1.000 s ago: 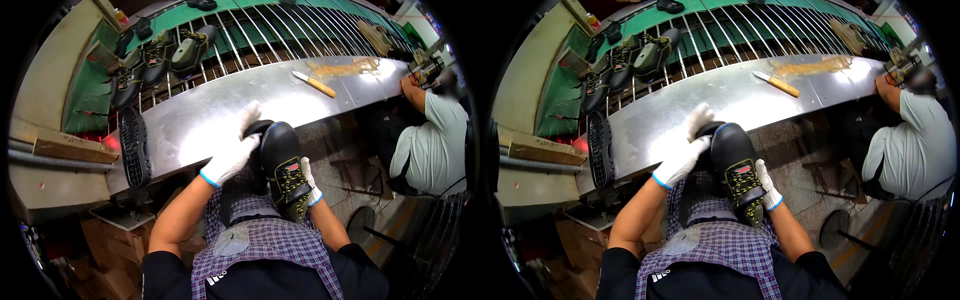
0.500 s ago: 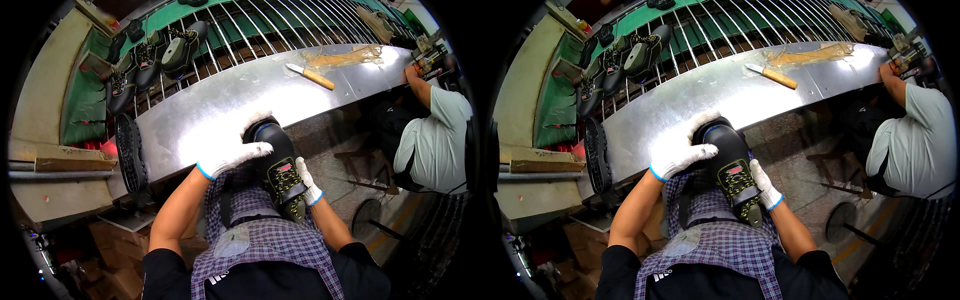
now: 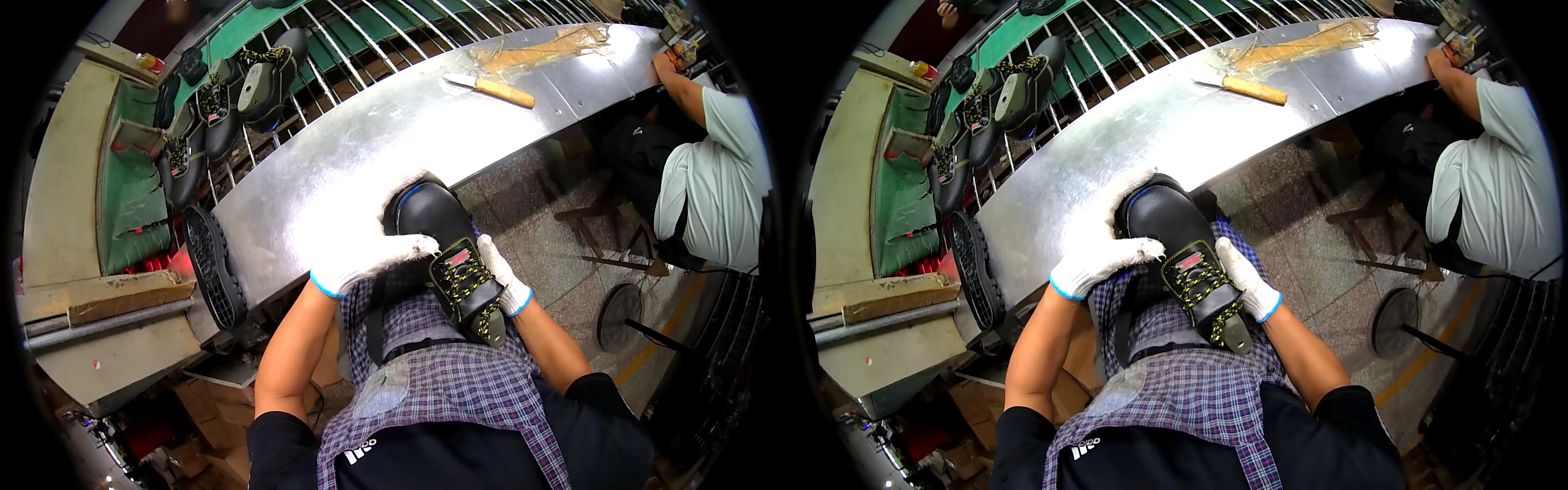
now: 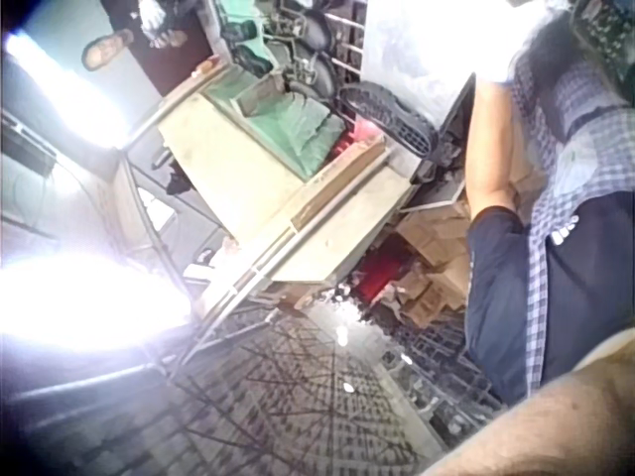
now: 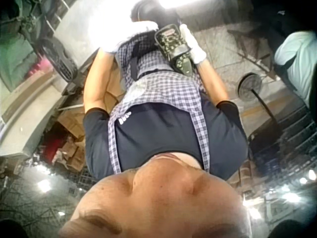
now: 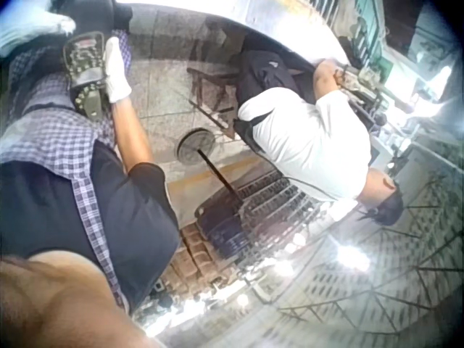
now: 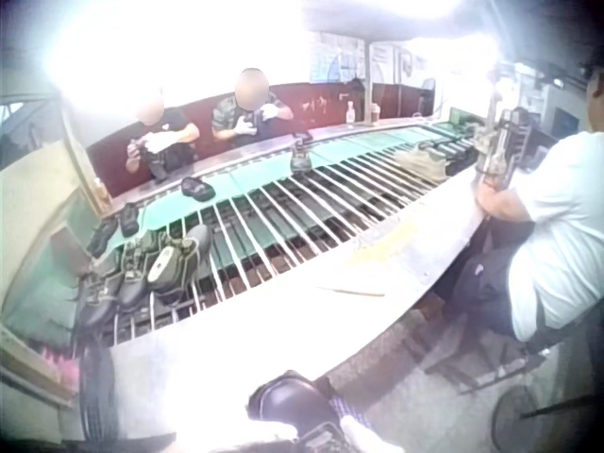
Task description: The person takes shoe soles and uppers from a conveyor, applies adhesive with a brush, and presses the soles onto the uppers by hand. They use a knife to scrape the edges and place the shoes on a rack.
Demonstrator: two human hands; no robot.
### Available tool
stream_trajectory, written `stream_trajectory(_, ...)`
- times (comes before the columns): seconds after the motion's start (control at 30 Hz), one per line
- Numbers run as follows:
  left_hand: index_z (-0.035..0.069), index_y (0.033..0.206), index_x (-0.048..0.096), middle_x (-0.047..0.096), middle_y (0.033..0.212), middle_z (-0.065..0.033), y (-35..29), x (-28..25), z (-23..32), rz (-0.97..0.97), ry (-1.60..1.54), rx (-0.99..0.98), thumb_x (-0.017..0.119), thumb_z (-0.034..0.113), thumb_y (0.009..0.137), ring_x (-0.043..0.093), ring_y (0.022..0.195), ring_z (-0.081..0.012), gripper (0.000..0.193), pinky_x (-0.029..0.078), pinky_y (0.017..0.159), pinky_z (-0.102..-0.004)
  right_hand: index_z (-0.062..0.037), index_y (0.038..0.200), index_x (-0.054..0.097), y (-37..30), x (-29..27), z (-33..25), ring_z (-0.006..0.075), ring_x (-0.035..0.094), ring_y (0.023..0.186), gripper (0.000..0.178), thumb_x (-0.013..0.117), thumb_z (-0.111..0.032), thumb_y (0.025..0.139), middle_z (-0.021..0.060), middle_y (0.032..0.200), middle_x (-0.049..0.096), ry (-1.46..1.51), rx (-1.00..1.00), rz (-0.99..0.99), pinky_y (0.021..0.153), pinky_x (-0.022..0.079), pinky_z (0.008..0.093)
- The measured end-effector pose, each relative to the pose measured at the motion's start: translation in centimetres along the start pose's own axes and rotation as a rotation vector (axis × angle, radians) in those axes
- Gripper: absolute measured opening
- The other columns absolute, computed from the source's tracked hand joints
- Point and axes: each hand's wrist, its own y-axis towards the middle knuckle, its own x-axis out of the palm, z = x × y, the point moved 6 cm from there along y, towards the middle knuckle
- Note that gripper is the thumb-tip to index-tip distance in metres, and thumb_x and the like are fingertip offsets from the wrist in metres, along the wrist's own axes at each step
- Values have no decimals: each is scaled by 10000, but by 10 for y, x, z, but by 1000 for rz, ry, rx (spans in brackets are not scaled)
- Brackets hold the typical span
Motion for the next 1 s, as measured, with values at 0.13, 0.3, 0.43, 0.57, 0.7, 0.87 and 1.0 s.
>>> stream_trajectory(0.13,41,1588,534,552,1605,-148,0,0,0,-11,-47,21,1031,290,704,500,1511,-288,1045,383,1283,-438,-7,1527,579,1,3,-3,252,710,1253,652,444,-536,1171,160,1442,691,-65,-65,45,1092,587,419)
stream_trajectory(0.3,42,1591,530,561,1593,-139,-1,1,-4,-16,-105,0,1026,243,713,503,1503,-281,1028,387,1280,-434,0,1505,597,-3,4,-6,255,719,1240,642,446,-529,1173,163,1431,698,-41,-32,33,1076,598,422)
stream_trajectory(0.43,42,1586,534,580,1569,-128,0,4,-7,-18,-127,-17,1017,210,719,522,1485,-273,1006,396,1273,-428,5,1499,599,-3,3,-8,257,720,1235,632,443,-516,1177,163,1427,701,-48,-67,40,1073,601,416)
stream_trajectory(0.57,31,1567,553,605,1536,-120,0,3,-4,-15,-145,-65,993,192,746,544,1459,-264,946,411,1258,-421,16,1500,598,-8,19,-14,250,716,1242,650,436,-524,1177,165,1430,700,-64,-25,112,1086,592,407)
stream_trajectory(0.7,26,1567,555,619,1519,-114,2,-9,21,43,-192,-66,964,181,779,562,1432,-249,902,420,1243,-411,64,1520,558,-3,44,-31,283,703,1275,782,458,-613,1141,191,1442,688,-217,-140,-38,1103,584,426)
stream_trajectory(0.87,70,1628,492,566,1588,-153,6,-55,83,116,-242,58,908,277,843,542,1458,-264,912,421,1244,-412,-58,1659,422,6,109,-33,466,604,1398,954,465,-784,1042,248,1608,538,-249,-156,-85,1156,519,654)
stream_trajectory(1.0,43,1689,387,497,1642,-137,-27,-78,92,116,-236,103,960,244,778,515,1468,-236,1095,402,1250,-393,9,1390,665,-4,140,-52,282,733,1127,662,495,-578,1134,166,1274,756,-971,-195,-197,960,593,435)
